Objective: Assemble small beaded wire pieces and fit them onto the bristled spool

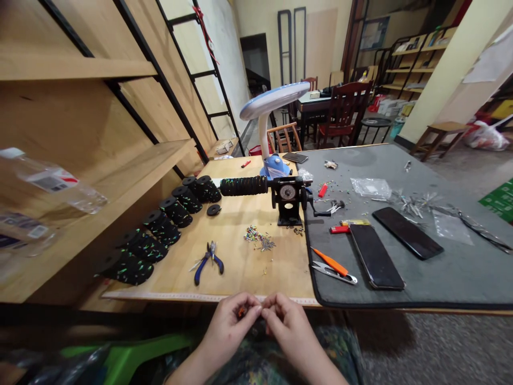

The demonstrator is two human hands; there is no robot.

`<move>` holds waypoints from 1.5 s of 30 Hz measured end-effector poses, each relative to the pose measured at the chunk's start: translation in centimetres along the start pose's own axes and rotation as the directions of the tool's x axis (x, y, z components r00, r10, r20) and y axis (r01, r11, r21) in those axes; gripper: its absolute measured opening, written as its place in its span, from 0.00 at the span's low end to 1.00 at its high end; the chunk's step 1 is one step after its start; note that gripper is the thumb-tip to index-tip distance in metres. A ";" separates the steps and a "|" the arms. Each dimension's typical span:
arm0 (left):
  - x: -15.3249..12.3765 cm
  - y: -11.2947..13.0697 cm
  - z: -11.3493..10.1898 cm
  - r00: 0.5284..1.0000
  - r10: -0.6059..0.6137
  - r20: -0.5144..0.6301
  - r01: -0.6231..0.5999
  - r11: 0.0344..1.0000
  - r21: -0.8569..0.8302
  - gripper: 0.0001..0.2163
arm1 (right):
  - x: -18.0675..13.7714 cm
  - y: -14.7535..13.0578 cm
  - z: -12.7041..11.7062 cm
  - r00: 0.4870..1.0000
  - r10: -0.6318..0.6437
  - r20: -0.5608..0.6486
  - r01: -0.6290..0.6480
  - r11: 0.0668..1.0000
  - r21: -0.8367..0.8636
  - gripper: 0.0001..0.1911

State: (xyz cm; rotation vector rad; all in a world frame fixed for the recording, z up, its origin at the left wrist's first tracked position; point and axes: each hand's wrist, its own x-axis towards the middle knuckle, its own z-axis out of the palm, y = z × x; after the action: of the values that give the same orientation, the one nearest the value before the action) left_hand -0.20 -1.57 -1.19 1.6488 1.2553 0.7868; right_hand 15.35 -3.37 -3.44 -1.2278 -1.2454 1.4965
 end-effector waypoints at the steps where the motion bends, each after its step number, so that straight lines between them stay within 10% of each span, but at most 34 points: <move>1: 0.1 -0.1 0.0 1.000 -0.014 -0.002 0.014 1.000 -0.005 0.08 | 0.0 0.3 0.0 1.000 -0.023 -0.019 0.023 0.999 -0.035 0.11; 26: 5.3 -1.5 -3.9 0.960 0.225 -0.169 -0.079 0.791 0.607 0.09 | -0.2 3.9 -0.3 0.951 0.202 -0.234 -0.092 0.907 0.411 0.26; 30: 3.7 -0.4 -4.0 0.935 0.295 -0.194 -0.169 0.856 0.488 0.07 | -0.1 4.0 -0.1 0.950 0.200 -0.240 -0.082 0.902 0.424 0.25; 34: 1.7 0.3 -1.9 1.000 0.018 -0.024 -0.016 0.998 0.059 0.07 | 0.0 4.0 0.2 0.958 0.185 -0.221 -0.078 0.903 0.422 0.25; 38: 0.9 0.1 0.8 0.984 -0.133 0.119 0.162 0.946 -0.282 0.08 | -0.3 3.2 0.2 0.965 0.154 -0.210 -0.073 0.935 0.348 0.27; 45: 1.2 0.3 1.0 0.998 -0.006 0.069 0.009 0.999 -0.048 0.09 | -1.2 2.4 0.3 0.970 -0.061 -0.236 0.074 0.996 0.047 0.21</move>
State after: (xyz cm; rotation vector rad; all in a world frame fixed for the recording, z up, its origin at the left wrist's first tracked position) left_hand 1.10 -0.75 -1.33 1.6182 1.1848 0.7440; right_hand 15.27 -4.97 -5.56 -1.2719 -1.0710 1.2872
